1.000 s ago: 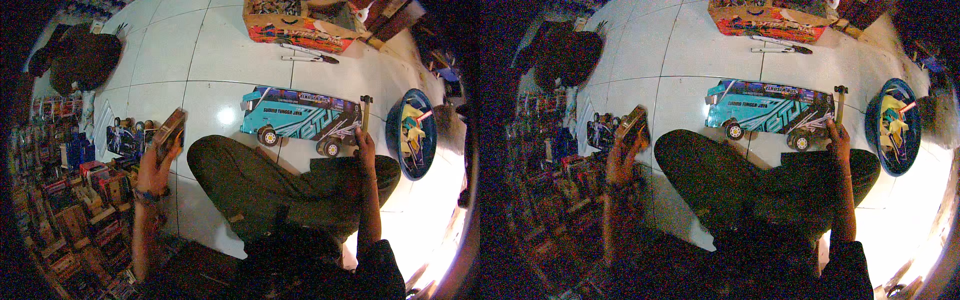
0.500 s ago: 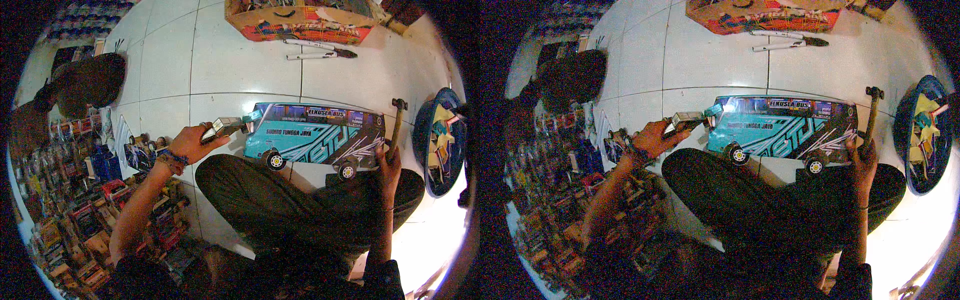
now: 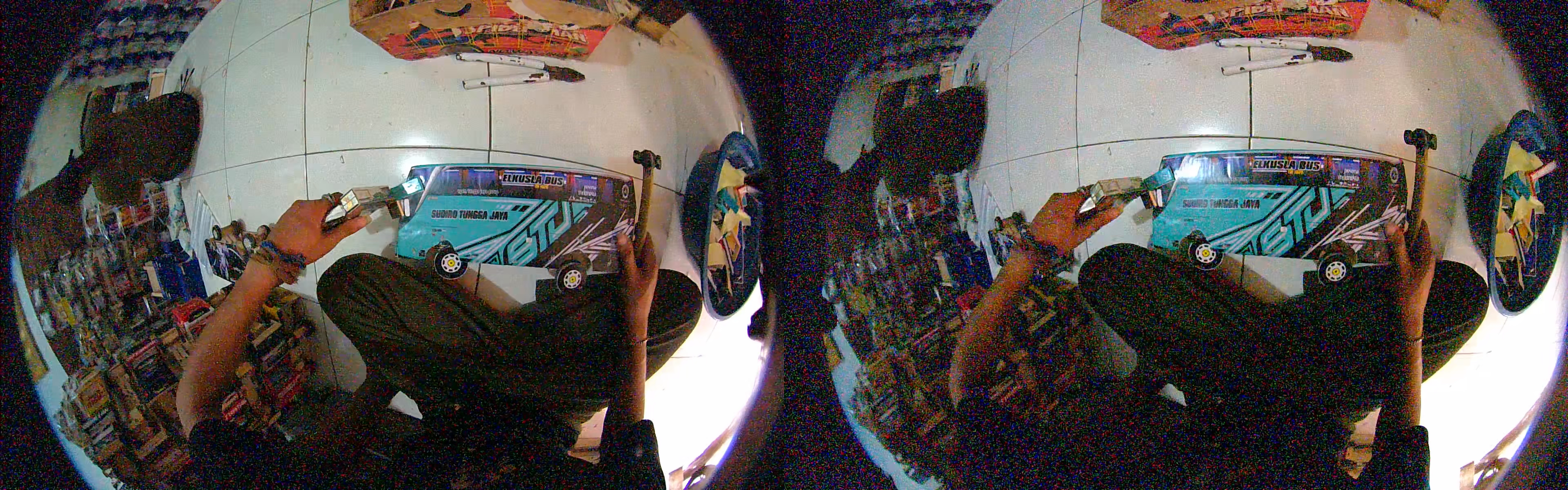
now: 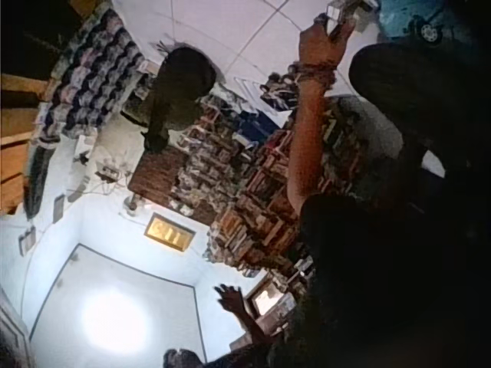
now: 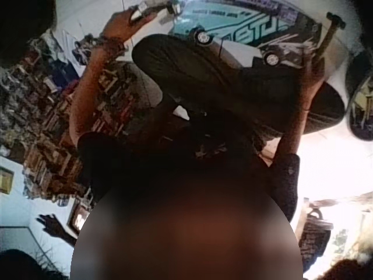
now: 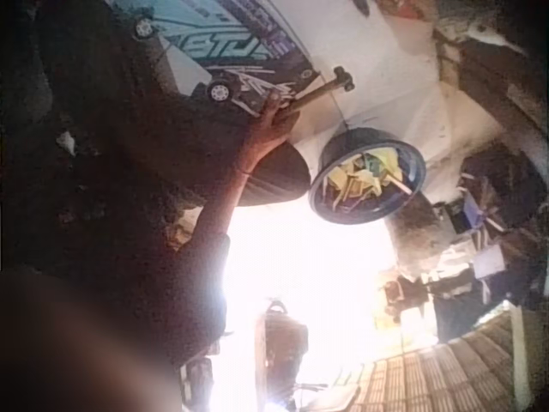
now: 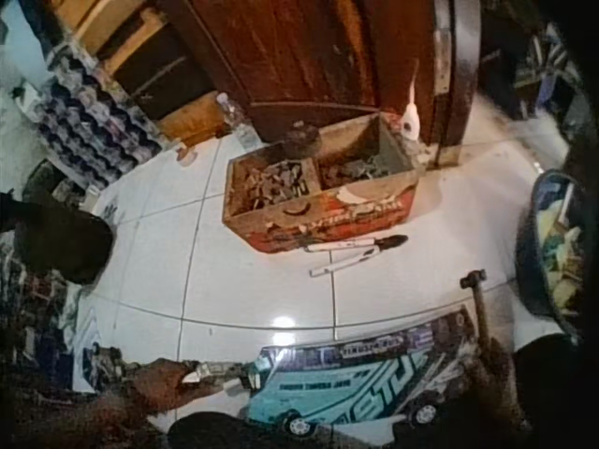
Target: The person assembles a wooden toy bus by cutting a cardboard box with a utility knife, hammering nails into the wooden body, and applying glue to the edges. The person then places the assembled bus on the floor.
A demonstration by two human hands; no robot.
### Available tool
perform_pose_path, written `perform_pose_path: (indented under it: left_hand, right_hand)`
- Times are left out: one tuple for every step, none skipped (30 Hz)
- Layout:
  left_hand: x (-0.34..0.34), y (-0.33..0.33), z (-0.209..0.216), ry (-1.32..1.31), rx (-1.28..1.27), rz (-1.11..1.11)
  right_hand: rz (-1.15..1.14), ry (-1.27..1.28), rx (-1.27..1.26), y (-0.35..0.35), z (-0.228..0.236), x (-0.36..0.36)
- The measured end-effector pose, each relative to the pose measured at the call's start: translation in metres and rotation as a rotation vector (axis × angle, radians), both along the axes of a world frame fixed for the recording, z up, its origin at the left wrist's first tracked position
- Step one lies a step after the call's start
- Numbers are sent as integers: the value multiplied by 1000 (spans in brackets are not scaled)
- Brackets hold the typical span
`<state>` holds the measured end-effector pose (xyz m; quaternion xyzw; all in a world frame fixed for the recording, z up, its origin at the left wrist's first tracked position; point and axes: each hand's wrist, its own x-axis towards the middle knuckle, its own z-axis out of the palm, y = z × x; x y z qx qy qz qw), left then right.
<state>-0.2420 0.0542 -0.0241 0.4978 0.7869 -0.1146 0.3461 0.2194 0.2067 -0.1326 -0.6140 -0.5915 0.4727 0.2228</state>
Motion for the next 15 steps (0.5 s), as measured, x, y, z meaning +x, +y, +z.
perform_pose_path:
  left_hand:
    - [-3,0,-1,-16,14,-3]
    - [-4,0,-3,-21,11,-13]
    - [-5,0,-4,-31,35,-27]
    - [-7,1,-6,-47,15,-27]
    - [-8,1,-7,-35,39,-46]
    - [-9,1,-7,-29,18,-50]
    - [-9,0,-7,-21,7,-52]
    - [-9,0,-7,-15,14,-64]
    - [-10,-1,-6,-9,31,-74]
    - [-11,0,-6,-15,62,-87]
    - [-12,2,-6,-57,58,-67]
    - [-15,6,-6,-111,68,-50]
    - [-17,9,-6,-164,39,-30]
    - [-22,18,-8,-106,-44,-81]
    - [-26,30,-11,-41,-165,-119]
  right_hand:
    - [43,-40,48,0,-1,1]
    - [78,-162,70,0,-3,3]
    - [55,-42,36,0,-3,4]
    - [22,-6,-24,0,-4,4]
    - [-13,16,-61,0,-2,4]
    - [-39,48,-60,0,-1,1]
    - [-66,67,-36,-1,3,-2]
    - [-91,77,-40,0,7,-6]
    - [-72,-52,-4,1,14,-10]
    - [-51,-191,4,4,25,-11]
    - [-30,-329,15,5,34,-16]
    - [-5,-317,56,5,42,-25]
    - [22,-306,94,4,50,-36]
    - [16,-339,75,2,58,-48]
    - [82,-81,-46,-5,65,-63]
